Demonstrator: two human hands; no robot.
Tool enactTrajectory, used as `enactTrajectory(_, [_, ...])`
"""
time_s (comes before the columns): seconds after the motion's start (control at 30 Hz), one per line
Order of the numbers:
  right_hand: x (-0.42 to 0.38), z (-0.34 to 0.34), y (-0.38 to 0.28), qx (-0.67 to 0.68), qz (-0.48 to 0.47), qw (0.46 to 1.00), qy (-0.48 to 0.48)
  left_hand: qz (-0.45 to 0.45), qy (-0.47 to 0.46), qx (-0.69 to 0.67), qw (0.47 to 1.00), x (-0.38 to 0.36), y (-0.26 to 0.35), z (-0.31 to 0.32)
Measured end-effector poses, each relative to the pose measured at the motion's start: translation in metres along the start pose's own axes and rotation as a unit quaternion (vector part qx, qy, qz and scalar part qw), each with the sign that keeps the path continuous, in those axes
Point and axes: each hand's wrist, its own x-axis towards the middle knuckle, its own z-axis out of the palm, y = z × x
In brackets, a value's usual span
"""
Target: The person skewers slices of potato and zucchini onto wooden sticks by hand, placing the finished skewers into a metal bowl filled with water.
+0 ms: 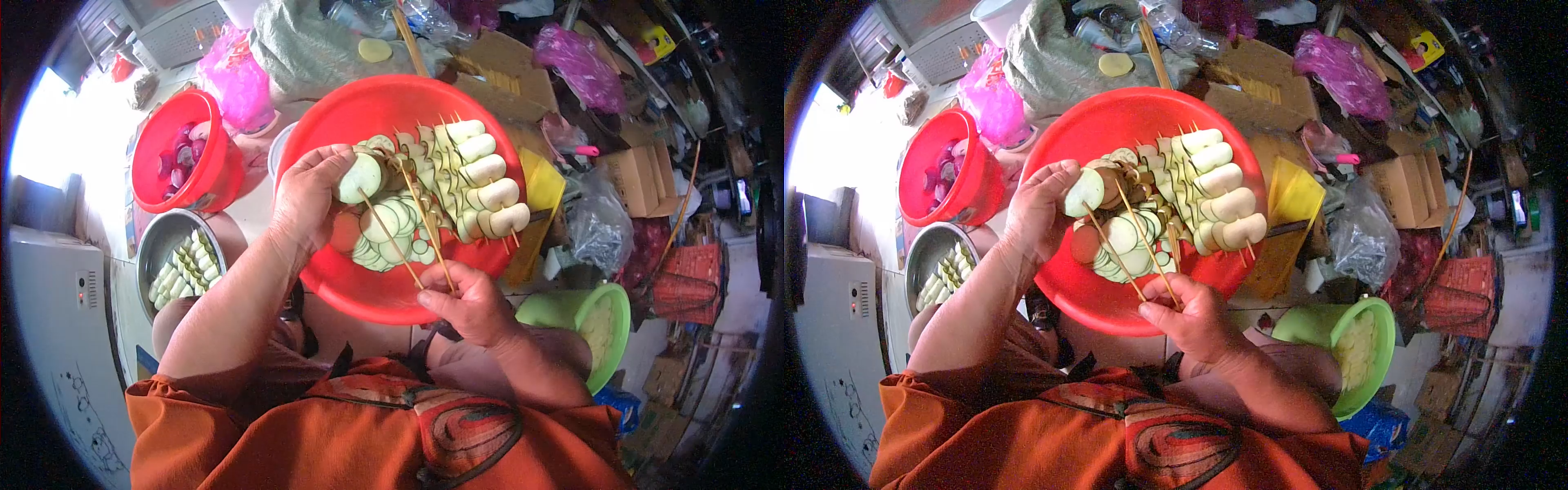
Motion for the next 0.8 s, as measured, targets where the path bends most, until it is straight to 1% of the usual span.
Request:
enactTrajectory(0.07, [0.001,0.0,0.002,-0.001,0.0,1.0,-0.005,0.001,-0.008,0.0,1.0,0.0,0.002,-0.001])
enactTrajectory(0.17, [0.002,-0.001,0.003,0.004,0.004,1.0,-0.01,-0.017,0.014,0.003,1.0,-0.006,0.001,0.006])
enactTrajectory(0.23, [0.005,-0.002,0.002,0.005,-0.014,1.0,-0.005,-0.037,-0.019,0.009,0.999,-0.01,-0.009,0.008])
enactTrajectory(0.27, [0.006,-0.003,0.001,0.005,-0.014,1.0,-0.005,-0.05,-0.034,0.049,0.997,-0.013,-0.015,0.008])
enactTrajectory(0.33, [0.01,-0.004,0.0,-0.048,-0.042,0.996,0.067,-0.107,-0.058,0.109,0.987,-0.027,-0.026,0.012])
enactTrajectory(0.37, [0.012,-0.005,0.002,-0.048,-0.041,0.996,0.068,-0.114,-0.034,0.118,0.986,-0.036,-0.033,0.021])
enactTrajectory(0.4, [0.015,-0.005,0.007,-0.015,-0.051,0.996,0.068,-0.092,-0.053,0.086,0.991,-0.042,-0.044,0.023])
enactTrajectory(0.43, [0.017,-0.005,0.009,0.017,-0.061,0.996,0.069,-0.093,-0.073,0.087,0.989,-0.045,-0.051,0.023])
enactTrajectory(0.47, [0.018,-0.004,0.007,0.018,-0.061,0.996,0.069,-0.094,-0.093,0.088,0.987,-0.047,-0.055,0.023])
enactTrajectory(0.53, [0.018,-0.004,0.003,0.067,-0.056,0.995,0.048,-0.098,-0.095,0.075,0.988,-0.048,-0.058,0.024])
enactTrajectory(0.6, [0.019,-0.008,0.004,0.083,-0.039,0.995,0.036,-0.108,-0.11,0.122,0.98,-0.042,-0.058,0.022])
enactTrajectory(0.63, [0.019,-0.009,0.005,0.099,-0.023,0.995,0.023,-0.109,-0.11,0.122,0.98,-0.037,-0.053,0.019])
enactTrajectory(0.67, [0.018,-0.011,0.003,0.099,-0.022,0.995,0.024,-0.134,-0.12,0.116,0.977,-0.03,-0.046,0.015])
enactTrajectory(0.7, [0.016,-0.012,-0.001,0.133,-0.008,0.991,0.017,-0.158,-0.13,0.11,0.973,-0.022,-0.039,0.012])
enactTrajectory(0.73, [0.015,-0.014,-0.003,0.166,0.006,0.986,0.01,-0.13,-0.082,0.115,0.981,-0.009,-0.044,0.007])
enactTrajectory(0.8, [0.013,-0.019,-0.004,0.18,0.013,0.984,0.011,-0.098,-0.065,0.147,0.982,0.011,-0.039,-0.011])
